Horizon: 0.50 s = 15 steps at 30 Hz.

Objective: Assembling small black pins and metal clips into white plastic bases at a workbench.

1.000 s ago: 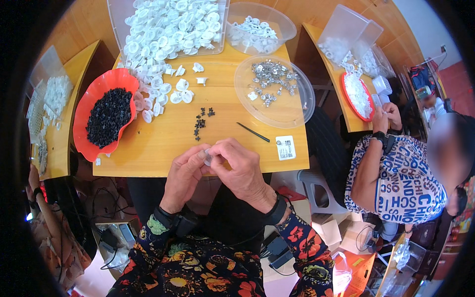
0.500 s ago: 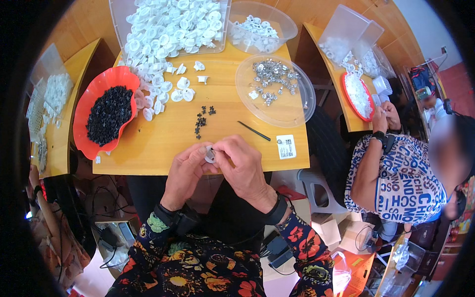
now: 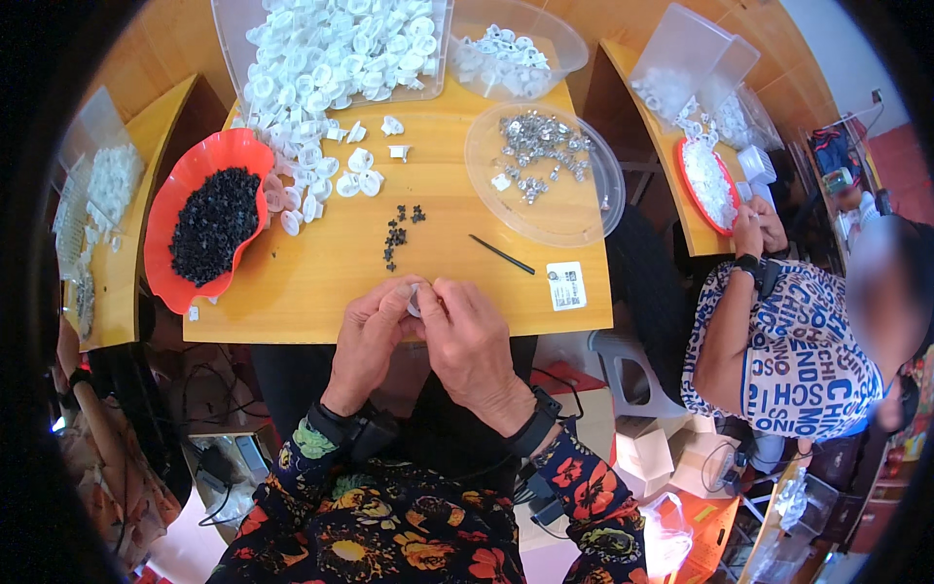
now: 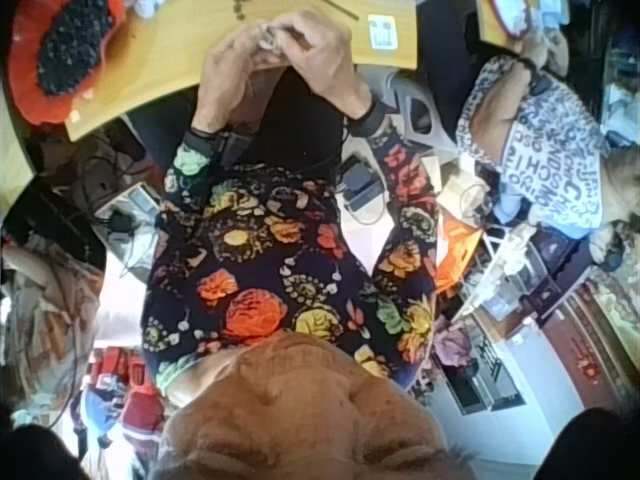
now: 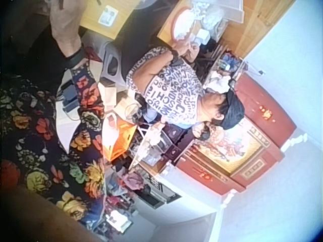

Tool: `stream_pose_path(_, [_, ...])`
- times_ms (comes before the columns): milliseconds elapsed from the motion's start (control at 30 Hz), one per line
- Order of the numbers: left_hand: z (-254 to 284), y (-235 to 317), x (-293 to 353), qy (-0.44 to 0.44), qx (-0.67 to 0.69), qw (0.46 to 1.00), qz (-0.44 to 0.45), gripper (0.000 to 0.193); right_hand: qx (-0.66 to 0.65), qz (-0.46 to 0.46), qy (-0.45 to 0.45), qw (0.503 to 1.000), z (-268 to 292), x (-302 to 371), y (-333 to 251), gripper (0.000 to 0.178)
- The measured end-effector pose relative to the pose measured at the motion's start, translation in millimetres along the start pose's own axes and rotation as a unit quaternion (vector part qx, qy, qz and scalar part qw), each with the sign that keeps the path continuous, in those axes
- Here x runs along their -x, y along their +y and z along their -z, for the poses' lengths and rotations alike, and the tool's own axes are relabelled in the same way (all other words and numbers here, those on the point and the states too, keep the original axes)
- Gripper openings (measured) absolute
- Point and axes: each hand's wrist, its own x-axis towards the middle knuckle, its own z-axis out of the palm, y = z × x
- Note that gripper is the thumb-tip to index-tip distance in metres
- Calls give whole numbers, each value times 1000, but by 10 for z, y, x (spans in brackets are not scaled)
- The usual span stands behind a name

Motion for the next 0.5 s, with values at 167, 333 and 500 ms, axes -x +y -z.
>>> stream_pose_path(167, [27,6,0,-48,-16,999,-11,29,-283,-161,-83,942,122,1,231,26])
stream_pose_path(333, [76,12,-7,-49,23,998,7,30,-252,-105,-46,961,200,-70,140,28])
stream_pose_path(500, [42,26,28,-38,-20,999,-1,29,-228,-26,-65,971,182,-138,126,32])
